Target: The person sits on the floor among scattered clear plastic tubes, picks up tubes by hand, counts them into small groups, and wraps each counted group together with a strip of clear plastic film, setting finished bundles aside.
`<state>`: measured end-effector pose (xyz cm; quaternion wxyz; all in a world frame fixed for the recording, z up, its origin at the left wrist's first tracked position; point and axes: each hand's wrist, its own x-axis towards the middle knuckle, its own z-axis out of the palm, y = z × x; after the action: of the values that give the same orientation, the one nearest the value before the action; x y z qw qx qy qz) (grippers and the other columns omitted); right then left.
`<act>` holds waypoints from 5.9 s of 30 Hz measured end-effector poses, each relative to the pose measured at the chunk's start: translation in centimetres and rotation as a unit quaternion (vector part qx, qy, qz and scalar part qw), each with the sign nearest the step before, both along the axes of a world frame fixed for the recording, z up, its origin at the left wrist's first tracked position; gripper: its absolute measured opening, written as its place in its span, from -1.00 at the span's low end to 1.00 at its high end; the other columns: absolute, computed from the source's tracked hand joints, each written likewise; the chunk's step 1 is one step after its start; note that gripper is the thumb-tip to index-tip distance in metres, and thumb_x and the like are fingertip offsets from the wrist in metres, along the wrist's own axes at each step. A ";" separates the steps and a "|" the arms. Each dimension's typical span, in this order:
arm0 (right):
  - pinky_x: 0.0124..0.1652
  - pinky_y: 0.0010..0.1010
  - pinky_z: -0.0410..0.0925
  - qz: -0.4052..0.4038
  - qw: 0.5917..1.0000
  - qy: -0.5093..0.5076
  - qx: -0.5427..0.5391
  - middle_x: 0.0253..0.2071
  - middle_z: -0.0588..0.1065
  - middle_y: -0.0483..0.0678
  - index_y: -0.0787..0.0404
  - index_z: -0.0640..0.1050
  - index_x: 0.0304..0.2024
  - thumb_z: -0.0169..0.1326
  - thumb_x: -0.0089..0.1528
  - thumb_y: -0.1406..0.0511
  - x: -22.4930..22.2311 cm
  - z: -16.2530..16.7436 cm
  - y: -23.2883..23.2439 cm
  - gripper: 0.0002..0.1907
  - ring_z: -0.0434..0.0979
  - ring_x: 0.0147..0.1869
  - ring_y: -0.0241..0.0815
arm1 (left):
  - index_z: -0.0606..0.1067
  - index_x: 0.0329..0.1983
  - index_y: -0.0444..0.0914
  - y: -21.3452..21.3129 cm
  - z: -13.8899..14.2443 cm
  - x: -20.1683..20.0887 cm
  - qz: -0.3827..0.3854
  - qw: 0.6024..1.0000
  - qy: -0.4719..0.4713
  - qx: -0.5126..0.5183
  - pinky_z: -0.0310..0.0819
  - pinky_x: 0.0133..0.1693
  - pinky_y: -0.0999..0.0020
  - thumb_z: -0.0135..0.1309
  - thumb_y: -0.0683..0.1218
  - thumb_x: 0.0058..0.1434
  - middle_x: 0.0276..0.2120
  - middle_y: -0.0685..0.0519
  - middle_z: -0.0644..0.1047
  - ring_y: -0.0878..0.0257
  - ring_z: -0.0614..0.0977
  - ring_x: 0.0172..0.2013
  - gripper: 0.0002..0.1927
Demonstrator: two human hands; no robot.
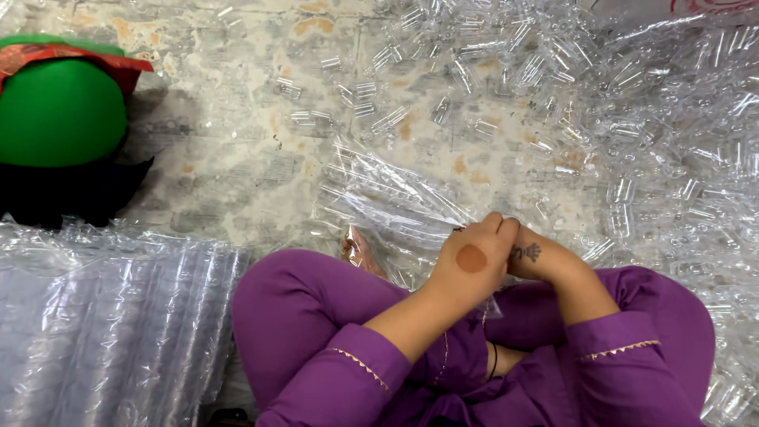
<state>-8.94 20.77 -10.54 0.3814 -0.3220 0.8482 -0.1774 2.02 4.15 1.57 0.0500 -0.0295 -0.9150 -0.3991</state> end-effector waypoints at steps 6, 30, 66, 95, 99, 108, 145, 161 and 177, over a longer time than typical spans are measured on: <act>-0.03 -0.26 0.48 -0.110 0.981 -0.091 -0.135 -0.09 0.63 0.07 0.29 0.58 -0.04 0.22 0.11 0.34 1.1 -4.0 -0.2 -0.64 0.63 0.01 -0.09 | 0.44 -0.17 -0.29 -0.3 0.9 0.2 0.034 0.998 0.046 0.015 0.52 -0.25 0.04 0.12 -0.24 0.05 -0.21 -0.13 0.48 -0.11 0.62 -0.24 -0.75; 0.20 -0.17 0.35 0.117 0.907 0.289 -0.282 0.23 0.39 0.20 0.15 0.34 0.36 0.11 0.18 0.39 7.0 -0.6 -8.8 -0.34 0.38 0.33 0.11 | 0.46 -0.27 -0.27 1.3 -0.4 1.9 -0.063 0.995 0.070 -0.022 0.54 -0.28 0.11 0.01 -0.17 0.14 -0.29 -0.08 0.51 -0.02 0.64 -0.26 -0.89; 0.23 0.07 0.30 -0.195 0.955 0.212 0.070 0.44 0.13 0.15 -0.08 0.19 0.40 0.42 -0.11 0.24 -8.4 5.1 0.5 0.07 0.26 0.35 0.43 | 0.59 -0.28 -0.21 0.4 0.1 -0.5 0.047 0.993 0.017 0.105 0.55 -0.23 0.12 0.09 -0.21 0.11 -0.25 -0.01 0.62 -0.03 0.66 -0.27 -0.87; -0.33 -0.33 0.54 -0.302 0.647 -0.359 -0.602 0.35 0.34 0.26 0.23 0.32 0.25 0.07 0.12 0.59 0.6 14.0 1.6 -0.37 0.43 0.38 0.36 | 0.61 -0.16 -0.24 -1.9 -2.4 -3.7 0.113 0.780 -0.237 0.568 0.23 -0.47 0.51 0.23 -0.10 0.19 -0.45 0.14 0.58 0.40 0.53 -0.45 -0.81; -0.31 -0.43 0.48 -0.293 0.680 -0.316 -0.594 0.36 0.35 0.21 0.23 0.32 0.25 0.10 0.12 0.61 0.5 14.4 1.8 -0.35 0.46 0.40 0.26 | 0.67 -0.22 -0.22 -1.7 -2.0 -3.5 0.084 0.791 -0.267 0.544 0.22 -0.48 0.53 0.26 -0.10 0.16 -0.46 0.17 0.60 0.43 0.51 -0.48 -0.85; -0.34 -0.46 0.46 -0.255 0.764 -0.269 -0.529 0.34 0.36 0.12 0.37 0.41 0.16 0.11 0.14 0.60 0.9 14.4 0.8 -0.49 0.52 0.32 0.09 | 0.65 -0.26 -0.35 -1.6 -5.1 -3.5 0.060 0.812 -0.164 0.556 0.55 -0.19 0.47 0.25 -0.22 0.19 -0.30 0.03 0.69 0.36 0.66 -0.29 -0.91; -0.25 -0.45 0.46 -0.356 0.702 -0.113 -0.606 0.26 0.42 0.16 0.37 0.60 -0.13 0.16 0.29 0.50 1.4 11.6 -0.4 -0.90 0.65 -0.11 -0.13 | 0.44 -0.01 -0.24 -3.5 -6.8 -5.1 0.265 0.723 -0.026 0.638 0.39 -0.32 0.37 0.06 -0.35 0.17 -0.19 0.05 0.47 0.35 0.46 -0.35 -0.67; -0.36 -0.43 0.46 -0.246 0.825 -0.158 -0.484 0.25 0.42 0.19 0.24 0.29 0.27 -0.02 0.40 0.04 1.0 12.1 0.1 -0.46 0.55 -0.20 -0.18 | 0.42 0.11 -0.27 -1.2 -3.0 -3.9 0.039 0.897 -0.093 0.430 0.52 -0.05 0.41 0.31 -0.09 0.16 -0.08 0.12 0.58 0.36 0.60 -0.08 -0.51; -0.51 -0.41 0.39 -0.312 0.757 -0.267 -0.508 0.34 0.25 0.19 0.13 -0.19 0.55 -0.40 0.17 -0.43 1.8 13.0 -1.8 0.16 0.54 0.09 0.00 | 0.51 -0.14 -0.31 -1.0 -3.4 -3.4 0.067 0.841 -0.110 0.525 0.62 -0.14 0.38 0.36 -0.19 0.08 -0.26 0.03 0.67 0.30 0.70 -0.21 -0.68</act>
<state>-7.11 18.93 2.49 0.2963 -0.1258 0.5510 -0.7699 -1.36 3.14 -1.80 -0.0166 0.1069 -0.5675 -0.8163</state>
